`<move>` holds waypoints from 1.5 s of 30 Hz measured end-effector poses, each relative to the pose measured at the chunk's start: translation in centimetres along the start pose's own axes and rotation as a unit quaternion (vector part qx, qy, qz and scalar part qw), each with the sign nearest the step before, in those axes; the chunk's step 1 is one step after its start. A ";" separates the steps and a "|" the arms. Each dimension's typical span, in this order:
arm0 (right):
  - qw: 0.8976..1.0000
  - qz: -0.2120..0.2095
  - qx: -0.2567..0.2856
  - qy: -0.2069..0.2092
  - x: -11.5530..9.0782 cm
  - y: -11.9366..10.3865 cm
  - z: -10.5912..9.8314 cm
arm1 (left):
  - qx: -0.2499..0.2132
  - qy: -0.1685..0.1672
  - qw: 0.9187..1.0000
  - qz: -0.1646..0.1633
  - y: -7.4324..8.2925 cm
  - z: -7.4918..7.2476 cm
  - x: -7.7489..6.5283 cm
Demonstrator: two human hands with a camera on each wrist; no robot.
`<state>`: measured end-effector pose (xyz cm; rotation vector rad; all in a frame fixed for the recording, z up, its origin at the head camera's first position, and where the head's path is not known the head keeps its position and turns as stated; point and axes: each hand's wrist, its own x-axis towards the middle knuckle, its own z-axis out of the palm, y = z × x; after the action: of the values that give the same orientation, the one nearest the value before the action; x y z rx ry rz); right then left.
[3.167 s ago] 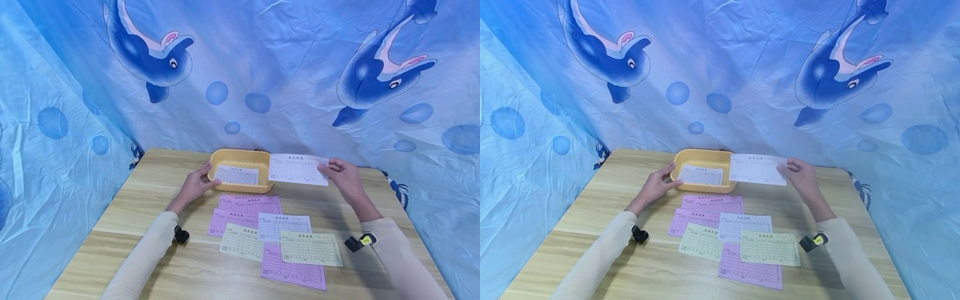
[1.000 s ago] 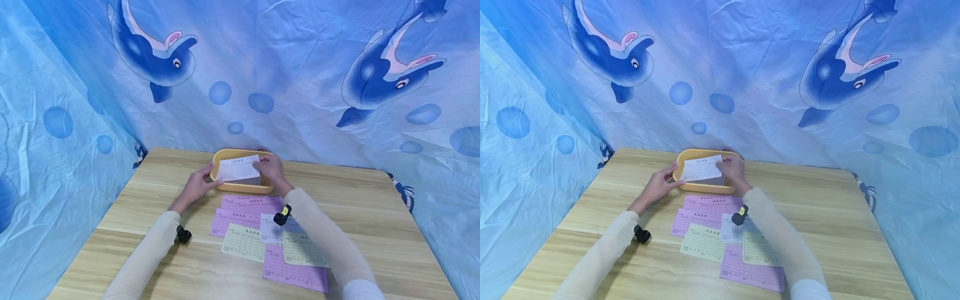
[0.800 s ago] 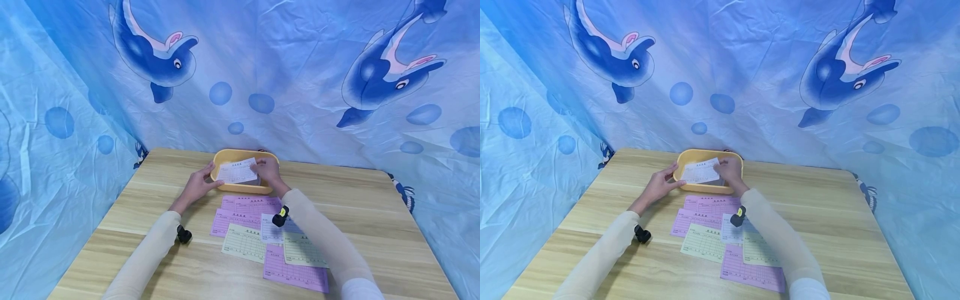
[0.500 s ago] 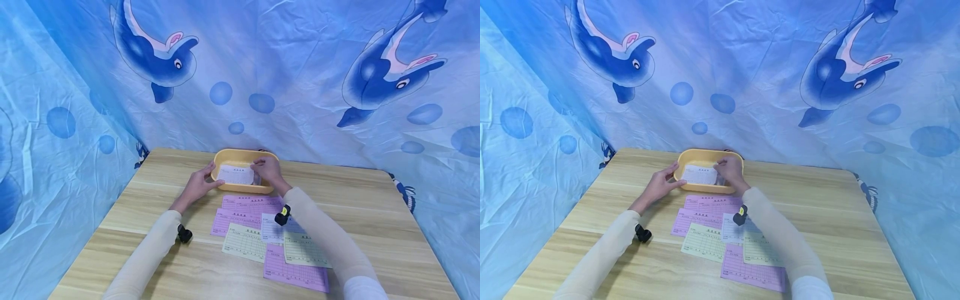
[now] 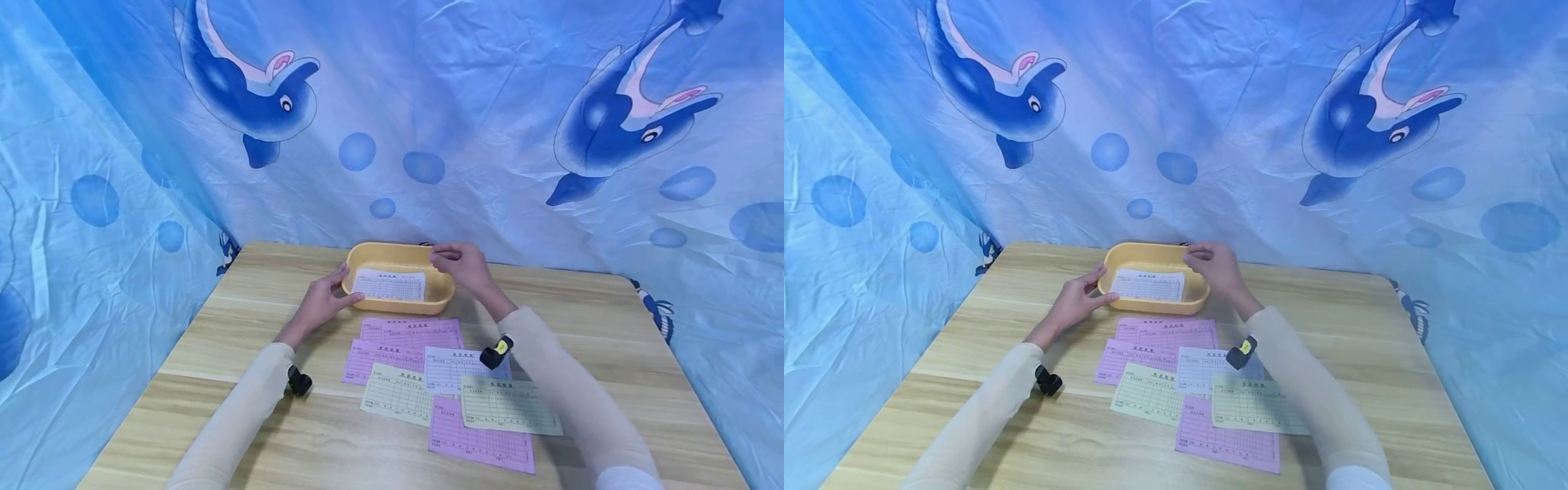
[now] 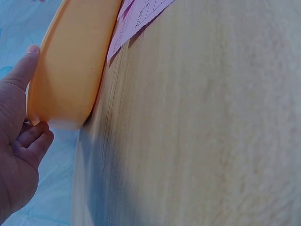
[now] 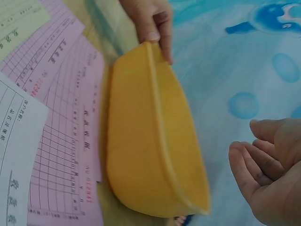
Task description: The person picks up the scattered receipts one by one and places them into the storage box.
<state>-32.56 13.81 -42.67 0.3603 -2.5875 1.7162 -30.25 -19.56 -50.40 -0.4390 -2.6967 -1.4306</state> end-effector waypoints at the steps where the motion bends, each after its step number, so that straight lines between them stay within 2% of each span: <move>1: 1.000 -0.003 0.000 0.002 -0.3 -0.2 -0.4 | -0.001 0.000 1.000 0.001 0.0 0.0 0.0; 8: 1.000 -0.025 0.002 0.006 -3.0 -1.1 -2.9 | 0.000 0.000 1.000 0.001 0.0 0.0 0.0; 14: 0.999 -0.036 0.005 0.013 -6.0 -1.0 -5.0 | -0.002 0.002 1.000 -0.002 0.1 0.1 0.0; 17: 0.999 -0.042 0.001 0.016 -7.5 -0.3 -6.1 | -0.001 0.003 1.000 -0.001 0.1 0.1 0.0; 22: 0.997 -0.045 -0.045 0.037 -10.3 1.5 -7.6 | -0.005 0.003 1.000 0.001 0.1 0.1 0.0; 31: 0.994 -0.057 -0.081 0.053 -15.3 4.4 -9.3 | -0.006 0.004 1.000 0.000 -0.1 0.1 0.0; 38: 0.990 -0.025 -0.106 0.085 -18.9 6.7 -10.1 | -0.006 0.007 1.000 0.003 -0.3 0.2 0.1; 45: 0.988 0.006 -0.120 0.099 -21.9 8.4 -10.9 | -0.010 0.008 1.000 0.008 -0.3 0.3 0.1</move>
<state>-14.13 30.81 -49.04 0.1597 -2.6119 1.3425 -30.38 -19.51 -50.81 -0.4488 -2.6625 -1.4513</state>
